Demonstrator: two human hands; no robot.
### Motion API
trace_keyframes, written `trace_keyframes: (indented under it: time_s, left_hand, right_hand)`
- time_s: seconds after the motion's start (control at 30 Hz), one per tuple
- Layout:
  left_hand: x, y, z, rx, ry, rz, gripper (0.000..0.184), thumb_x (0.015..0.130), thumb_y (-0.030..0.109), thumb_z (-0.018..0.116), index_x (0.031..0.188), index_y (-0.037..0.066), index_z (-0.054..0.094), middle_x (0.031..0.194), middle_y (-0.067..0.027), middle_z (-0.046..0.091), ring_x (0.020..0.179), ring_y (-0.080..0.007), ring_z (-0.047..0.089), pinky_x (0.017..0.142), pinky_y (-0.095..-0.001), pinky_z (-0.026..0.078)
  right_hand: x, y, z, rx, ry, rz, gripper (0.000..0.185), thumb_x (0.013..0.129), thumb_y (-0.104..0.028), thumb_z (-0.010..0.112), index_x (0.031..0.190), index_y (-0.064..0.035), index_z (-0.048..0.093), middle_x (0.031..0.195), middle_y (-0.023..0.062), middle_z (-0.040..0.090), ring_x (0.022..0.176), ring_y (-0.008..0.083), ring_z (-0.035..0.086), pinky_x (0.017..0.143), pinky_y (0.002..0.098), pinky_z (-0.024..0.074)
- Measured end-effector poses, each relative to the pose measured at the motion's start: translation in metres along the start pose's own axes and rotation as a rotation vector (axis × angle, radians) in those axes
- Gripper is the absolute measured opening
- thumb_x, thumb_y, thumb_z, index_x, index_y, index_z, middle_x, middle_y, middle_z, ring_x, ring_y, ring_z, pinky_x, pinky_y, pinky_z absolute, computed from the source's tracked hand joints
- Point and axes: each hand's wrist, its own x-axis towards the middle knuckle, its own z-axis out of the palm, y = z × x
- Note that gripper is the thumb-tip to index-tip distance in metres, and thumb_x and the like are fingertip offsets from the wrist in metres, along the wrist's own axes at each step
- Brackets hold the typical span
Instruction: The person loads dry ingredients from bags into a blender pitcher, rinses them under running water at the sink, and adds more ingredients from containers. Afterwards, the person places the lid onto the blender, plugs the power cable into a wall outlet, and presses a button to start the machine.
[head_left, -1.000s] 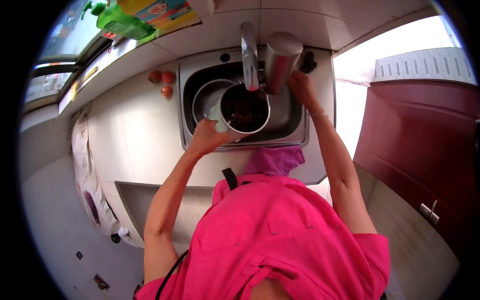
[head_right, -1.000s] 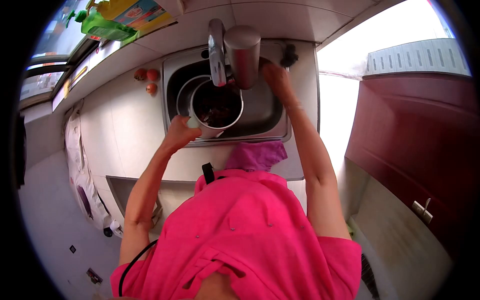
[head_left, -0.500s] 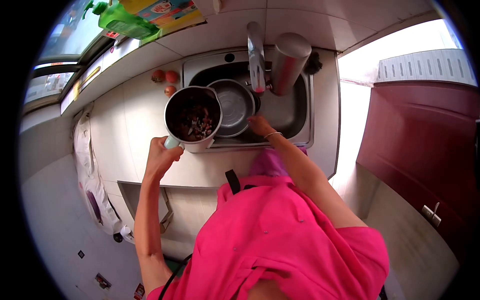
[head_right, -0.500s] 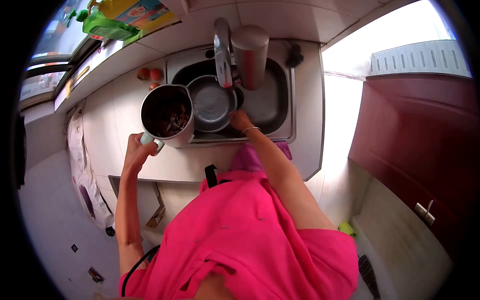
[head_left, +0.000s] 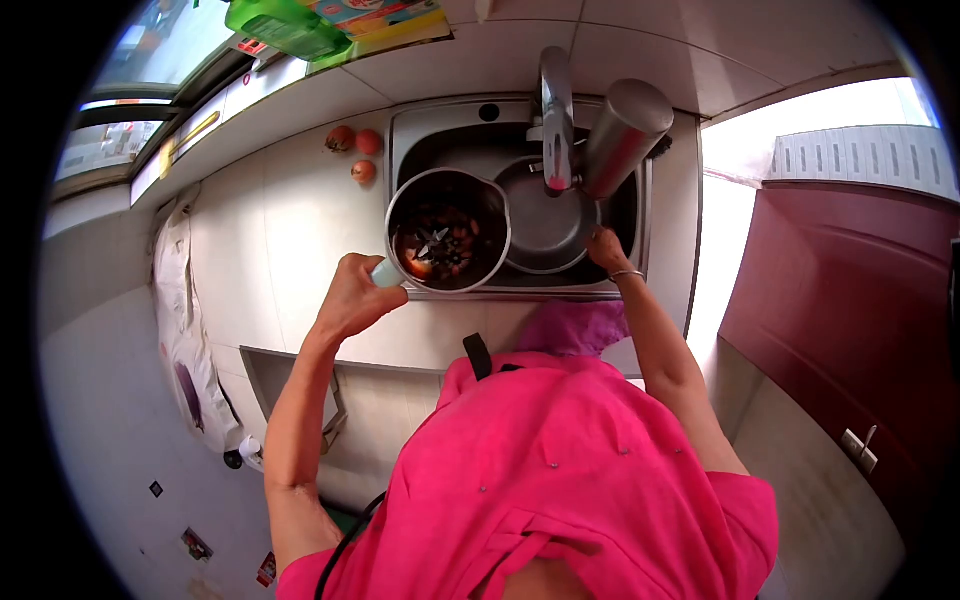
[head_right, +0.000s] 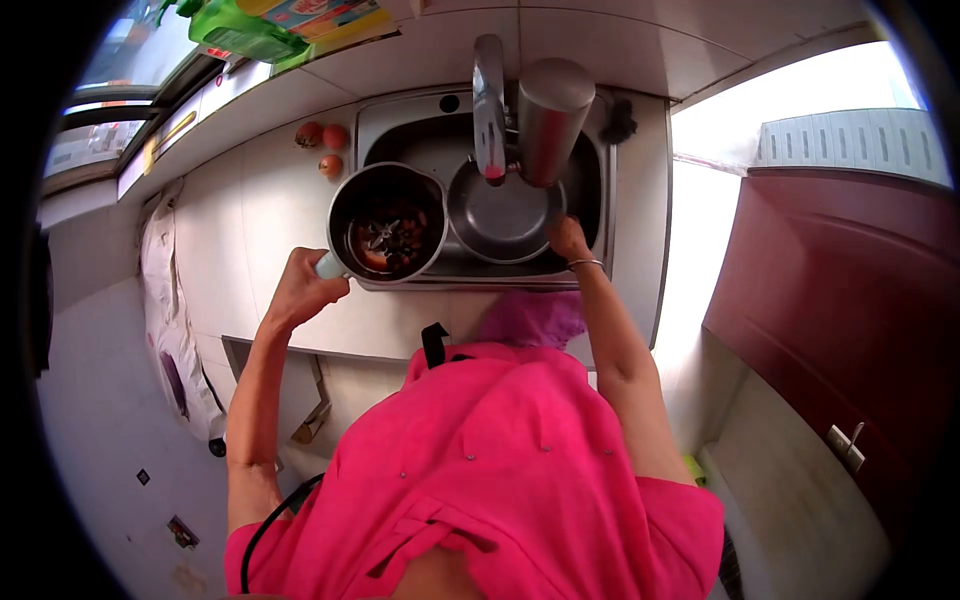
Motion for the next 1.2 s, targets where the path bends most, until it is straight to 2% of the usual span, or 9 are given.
trace_keyframes:
  time_s: [0.1, 0.27, 0.4, 0.47, 0.6, 0.8, 0.9, 1.1, 1.2]
  left_hand:
    - [0.002, 0.013, 0.004, 0.042, -0.026, 0.021, 0.020, 0.063, 0.009, 0.063, 0.061, -0.008, 0.052, 0.050, -0.0042, 0.042, 0.052, -0.0085, 0.041, 0.047, -0.0310, 0.038]
    - [0.013, 0.018, 0.012, 0.279, -0.028, 0.080, 0.025, 0.059, 0.011, 0.063, 0.057, -0.009, 0.048, 0.047, -0.0172, 0.041, 0.046, -0.0180, 0.045, 0.050, -0.0354, 0.042]
    - [0.011, 0.029, 0.017, 0.418, -0.020, 0.148, 0.027, 0.058, 0.015, 0.062, 0.056, -0.010, 0.049, 0.052, -0.0267, 0.047, 0.047, -0.0352, 0.049, 0.054, -0.0416, 0.044]
    - [0.012, 0.030, 0.019, 0.498, -0.030, 0.154, 0.027, 0.059, 0.015, 0.062, 0.056, -0.010, 0.052, 0.055, -0.0286, 0.051, 0.051, -0.0409, 0.051, 0.056, -0.0443, 0.046]
    - [0.012, 0.038, 0.024, 0.639, -0.021, 0.158, 0.025, 0.060, 0.015, 0.062, 0.058, -0.009, 0.056, 0.059, -0.0292, 0.054, 0.058, -0.0437, 0.056, 0.062, -0.0466, 0.048]
    - [0.013, 0.044, 0.029, 0.777, -0.019, 0.189, 0.025, 0.062, 0.017, 0.062, 0.065, -0.009, 0.063, 0.064, -0.0297, 0.059, 0.065, -0.0455, 0.061, 0.068, -0.0483, 0.052]
    - [0.018, 0.046, 0.034, 0.820, -0.017, 0.187, 0.026, 0.063, 0.017, 0.063, 0.067, -0.008, 0.064, 0.066, -0.0293, 0.060, 0.068, -0.0451, 0.062, 0.070, -0.0486, 0.053]
    - [0.023, 0.050, 0.044, 0.919, -0.016, 0.243, 0.026, 0.064, 0.017, 0.063, 0.067, -0.008, 0.064, 0.069, -0.0299, 0.061, 0.069, -0.0440, 0.064, 0.069, -0.0480, 0.053]
    - [0.028, 0.049, 0.046, 0.955, -0.006, 0.268, 0.025, 0.063, 0.017, 0.063, 0.068, -0.008, 0.065, 0.068, -0.0303, 0.061, 0.068, -0.0441, 0.063, 0.069, -0.0480, 0.053]
  right_hand:
    - [-0.032, 0.003, -0.006, -0.078, 0.341, -0.172, 0.033, 0.085, -0.017, 0.057, 0.111, 0.0021, 0.063, 0.100, 0.0253, 0.065, 0.096, 0.0418, 0.062, 0.082, 0.0434, 0.0508]
    - [-0.106, -0.085, -0.066, 0.244, 0.200, -0.191, 0.025, 0.090, -0.012, 0.056, 0.110, 0.0011, 0.063, 0.101, 0.0212, 0.066, 0.092, 0.0382, 0.065, 0.079, 0.0390, 0.0515]
    - [-0.147, -0.163, -0.102, 0.597, 0.261, -0.183, 0.022, 0.089, -0.009, 0.058, 0.109, -0.0004, 0.063, 0.101, 0.0173, 0.067, 0.087, 0.0344, 0.067, 0.075, 0.0348, 0.0515]
    - [-0.155, -0.195, -0.113, 0.573, 0.302, -0.325, 0.023, 0.089, -0.007, 0.059, 0.111, -0.0012, 0.062, 0.100, 0.0165, 0.066, 0.088, 0.0322, 0.066, 0.074, 0.0354, 0.0518]
    - [-0.145, -0.232, -0.099, 0.329, 0.314, -0.558, 0.025, 0.086, -0.007, 0.059, 0.111, -0.0026, 0.059, 0.100, 0.0152, 0.064, 0.091, 0.0272, 0.065, 0.071, 0.0364, 0.0524]
    - [-0.103, -0.275, -0.058, -0.206, 0.198, -0.469, 0.023, 0.075, -0.004, 0.059, 0.097, 0.0018, 0.061, 0.103, 0.0176, 0.060, 0.092, 0.0288, 0.064, 0.065, 0.0359, 0.0556]
    - [-0.084, -0.283, -0.034, -0.302, 0.106, -0.375, 0.021, 0.076, -0.011, 0.059, 0.094, -0.0019, 0.066, 0.102, 0.0172, 0.062, 0.089, 0.0260, 0.065, 0.062, 0.0346, 0.0560]
    - [-0.073, -0.276, -0.016, -0.155, 0.227, -0.475, 0.016, 0.072, -0.009, 0.061, 0.086, -0.0030, 0.067, 0.091, 0.0194, 0.062, 0.082, 0.0278, 0.065, 0.063, 0.0357, 0.0546]
    - [-0.069, -0.276, -0.019, -0.256, 0.193, -0.490, 0.017, 0.078, -0.015, 0.060, 0.088, -0.0052, 0.069, 0.098, 0.0165, 0.064, 0.088, 0.0260, 0.065, 0.064, 0.0333, 0.0568]
